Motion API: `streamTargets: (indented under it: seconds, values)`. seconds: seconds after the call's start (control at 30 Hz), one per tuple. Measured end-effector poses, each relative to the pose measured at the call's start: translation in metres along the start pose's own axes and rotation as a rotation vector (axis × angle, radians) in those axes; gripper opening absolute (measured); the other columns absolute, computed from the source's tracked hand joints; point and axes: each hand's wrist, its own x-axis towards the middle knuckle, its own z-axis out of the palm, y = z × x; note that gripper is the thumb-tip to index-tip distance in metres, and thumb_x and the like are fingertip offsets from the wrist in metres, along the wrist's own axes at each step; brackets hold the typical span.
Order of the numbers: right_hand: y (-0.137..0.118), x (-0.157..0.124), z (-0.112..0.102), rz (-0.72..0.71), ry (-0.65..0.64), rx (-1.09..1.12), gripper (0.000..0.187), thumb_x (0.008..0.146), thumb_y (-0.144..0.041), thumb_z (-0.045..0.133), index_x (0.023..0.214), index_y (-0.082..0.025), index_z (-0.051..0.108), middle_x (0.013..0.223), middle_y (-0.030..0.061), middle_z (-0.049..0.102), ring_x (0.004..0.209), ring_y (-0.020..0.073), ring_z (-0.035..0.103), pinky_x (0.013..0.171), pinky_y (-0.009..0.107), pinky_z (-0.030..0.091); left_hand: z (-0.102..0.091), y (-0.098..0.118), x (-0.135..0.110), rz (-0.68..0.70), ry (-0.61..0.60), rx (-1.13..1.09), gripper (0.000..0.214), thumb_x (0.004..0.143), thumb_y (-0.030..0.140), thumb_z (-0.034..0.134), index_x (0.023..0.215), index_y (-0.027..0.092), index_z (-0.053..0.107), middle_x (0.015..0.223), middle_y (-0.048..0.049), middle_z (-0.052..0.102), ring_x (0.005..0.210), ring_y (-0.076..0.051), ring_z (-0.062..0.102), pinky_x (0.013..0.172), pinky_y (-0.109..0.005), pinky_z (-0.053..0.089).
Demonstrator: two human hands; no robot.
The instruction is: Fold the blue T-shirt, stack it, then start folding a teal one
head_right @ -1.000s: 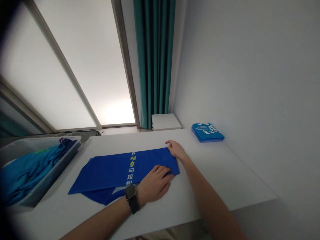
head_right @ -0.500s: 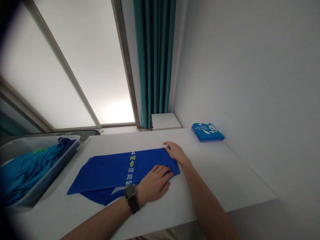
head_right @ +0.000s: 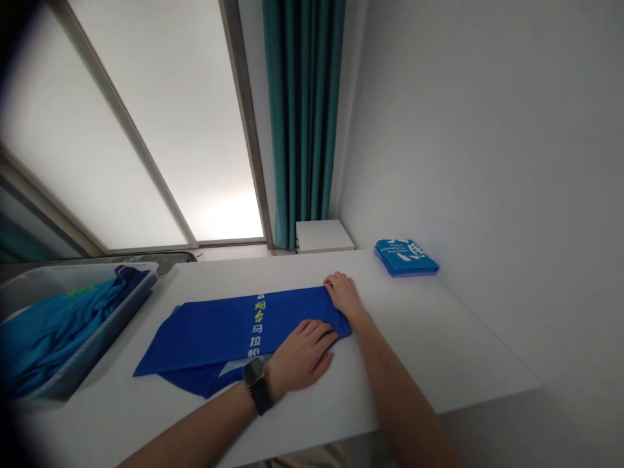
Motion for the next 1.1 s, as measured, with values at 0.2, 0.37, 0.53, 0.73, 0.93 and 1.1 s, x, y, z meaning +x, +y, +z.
streamTargets:
  seconds: [0.2,0.37,0.53,0.73,0.93,1.1]
  values:
    - [0.012,-0.004,-0.014,0.007,0.147,0.039,0.033,0.096,-0.018,0.033,0.103,-0.017,0.066,0.105,0.0101,0.066,0.102,0.0217,0.057,0.092,0.036,0.042,-0.028,-0.019,-0.007,-0.111,0.051,-0.006,0.042,0.097,0.03,0.042,0.137,0.018,0.046,0.136,-0.0104,0.054,0.125,-0.024,0.049,0.108,-0.042,0.036]
    - [-0.015,-0.008,-0.021,-0.056,0.124,0.011,0.041,0.095,-0.02,0.03,0.119,-0.014,0.062,0.12,0.0125,0.065,0.113,0.0229,0.056,0.101,0.039,0.041,-0.05,-0.067,-0.04,-0.205,-0.029,0.13,0.049,0.1,0.035,0.036,0.145,0.017,0.038,0.149,-0.0099,0.044,0.136,-0.023,0.041,0.114,-0.042,0.029]
    - [-0.075,-0.028,-0.008,-0.208,-0.049,-0.101,0.049,0.098,-0.034,0.03,0.139,-0.014,0.049,0.145,0.0132,0.049,0.134,0.0247,0.042,0.114,0.043,0.029,-0.059,-0.111,-0.089,-0.297,-0.074,0.199,0.052,0.101,0.043,0.031,0.147,0.019,0.038,0.152,-0.0097,0.041,0.14,-0.022,0.036,0.116,-0.041,0.025]
    - [-0.102,-0.045,0.008,-0.191,-0.191,-0.142,0.064,0.099,-0.052,0.023,0.15,-0.015,0.035,0.156,0.0111,0.032,0.145,0.0242,0.024,0.118,0.046,0.019,-0.064,-0.128,-0.127,-0.377,-0.122,0.208,0.059,0.099,0.054,0.032,0.149,0.023,0.035,0.155,-0.0085,0.035,0.143,-0.024,0.03,0.117,-0.044,0.022]
    - [-0.097,-0.047,0.012,-0.132,-0.198,-0.221,0.072,0.097,-0.059,0.022,0.151,-0.013,0.032,0.157,0.0128,0.027,0.146,0.0248,0.02,0.119,0.046,0.016,-0.068,-0.14,-0.144,-0.481,-0.116,0.214,0.059,0.099,0.054,0.029,0.15,0.025,0.033,0.157,-0.0063,0.03,0.145,-0.024,0.026,0.118,-0.045,0.019]
    - [-0.086,-0.051,0.018,-0.091,-0.172,-0.259,0.076,0.096,-0.061,0.019,0.15,-0.009,0.031,0.156,0.0138,0.029,0.146,0.0253,0.021,0.119,0.044,0.015,-0.072,-0.158,-0.158,-0.53,-0.092,0.221,0.057,0.099,0.053,0.03,0.15,0.027,0.033,0.156,-0.0049,0.033,0.144,-0.023,0.029,0.118,-0.044,0.017]
